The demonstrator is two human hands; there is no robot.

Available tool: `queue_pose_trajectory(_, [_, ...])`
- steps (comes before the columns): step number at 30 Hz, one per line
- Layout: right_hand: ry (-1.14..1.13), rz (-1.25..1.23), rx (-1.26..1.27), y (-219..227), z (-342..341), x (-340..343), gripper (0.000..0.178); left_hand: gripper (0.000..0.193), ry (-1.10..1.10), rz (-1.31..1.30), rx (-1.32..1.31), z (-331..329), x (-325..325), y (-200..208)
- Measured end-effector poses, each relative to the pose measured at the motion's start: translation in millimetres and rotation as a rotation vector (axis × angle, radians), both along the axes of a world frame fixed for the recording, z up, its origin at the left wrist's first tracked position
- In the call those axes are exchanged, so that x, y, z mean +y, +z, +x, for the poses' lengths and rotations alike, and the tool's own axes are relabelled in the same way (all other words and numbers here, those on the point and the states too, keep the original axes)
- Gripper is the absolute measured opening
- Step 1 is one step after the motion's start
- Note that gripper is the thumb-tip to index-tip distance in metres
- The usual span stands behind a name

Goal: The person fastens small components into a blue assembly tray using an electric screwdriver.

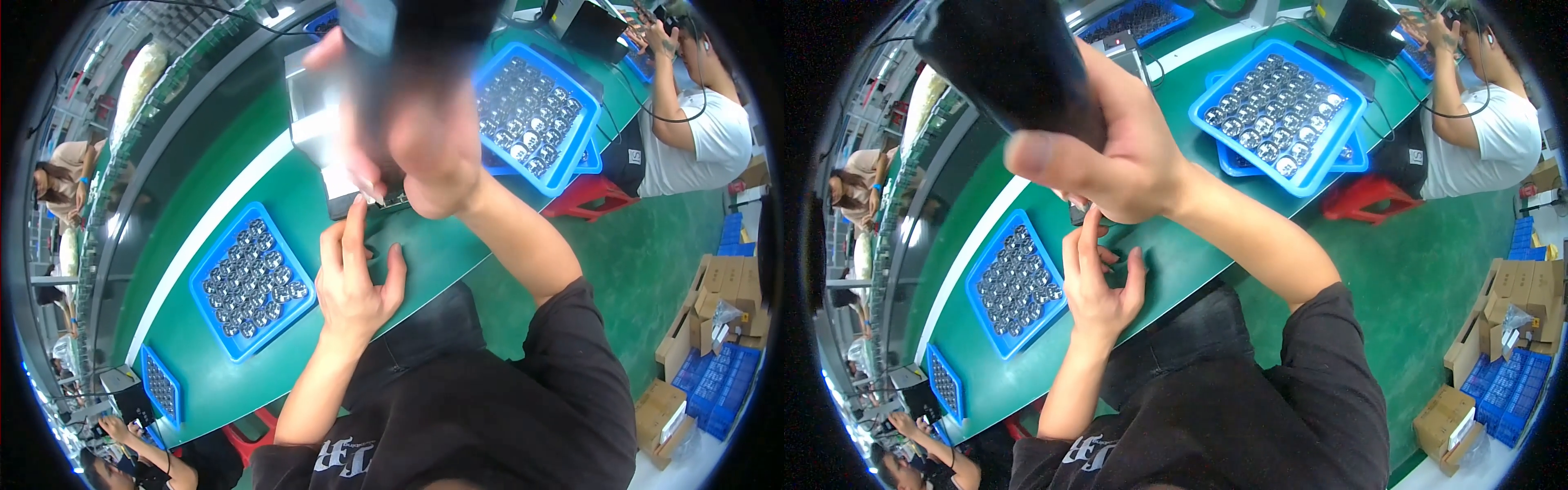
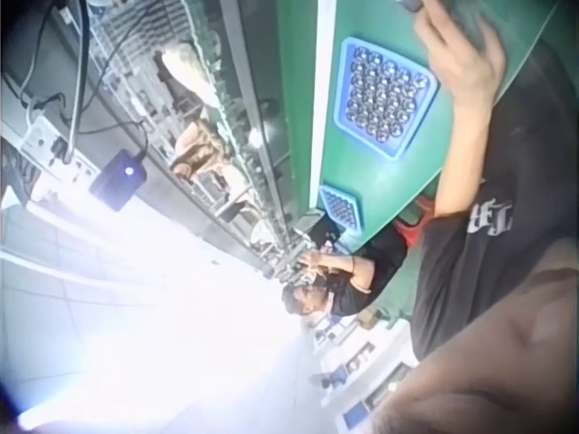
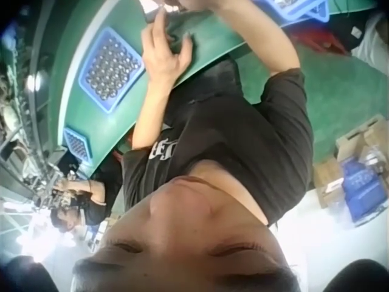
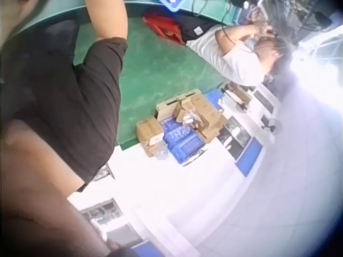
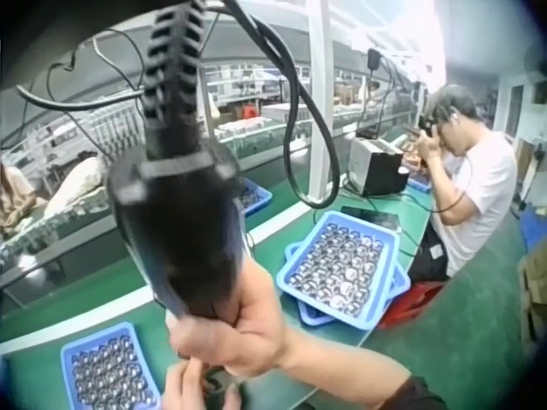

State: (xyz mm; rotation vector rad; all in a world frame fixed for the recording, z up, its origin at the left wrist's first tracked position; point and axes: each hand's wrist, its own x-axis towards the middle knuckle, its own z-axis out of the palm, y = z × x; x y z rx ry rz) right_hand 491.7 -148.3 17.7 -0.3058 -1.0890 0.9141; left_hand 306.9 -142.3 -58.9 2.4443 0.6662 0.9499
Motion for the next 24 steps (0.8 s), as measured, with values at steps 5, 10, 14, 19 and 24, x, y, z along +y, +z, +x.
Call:
queue_pose_trajectory(5, [-0.288, 0.068, -0.176, -9, -29, 4, 0.065, 0.068, 0.028, 0.026, -0.032, -16, 3, 1])
queue_pose_trajectory(10, [-0.188, 0.046, -0.260, 7, -24, 15, 0.048, 0.050, 0.100, 0.308, -0.019, -15, 12, 14])
queue_pose_trajectory(14, [-0.042, 0.032, -0.198, 6, -21, 11, 0.034, 0.037, 0.132, 0.318, -0.062, -15, 22, 21])
queue_pose_trajectory(19, [0.004, 0.012, -0.269, 13, -19, 14, 0.031, 0.026, 0.083, 0.285, -0.134, -12, 30, 14])
queue_pose_trajectory(24, [-0.054, 0.105, -0.119, 24, -17, 4, 0.039, 0.028, 0.079, 0.255, -0.161, -12, 31, 12])
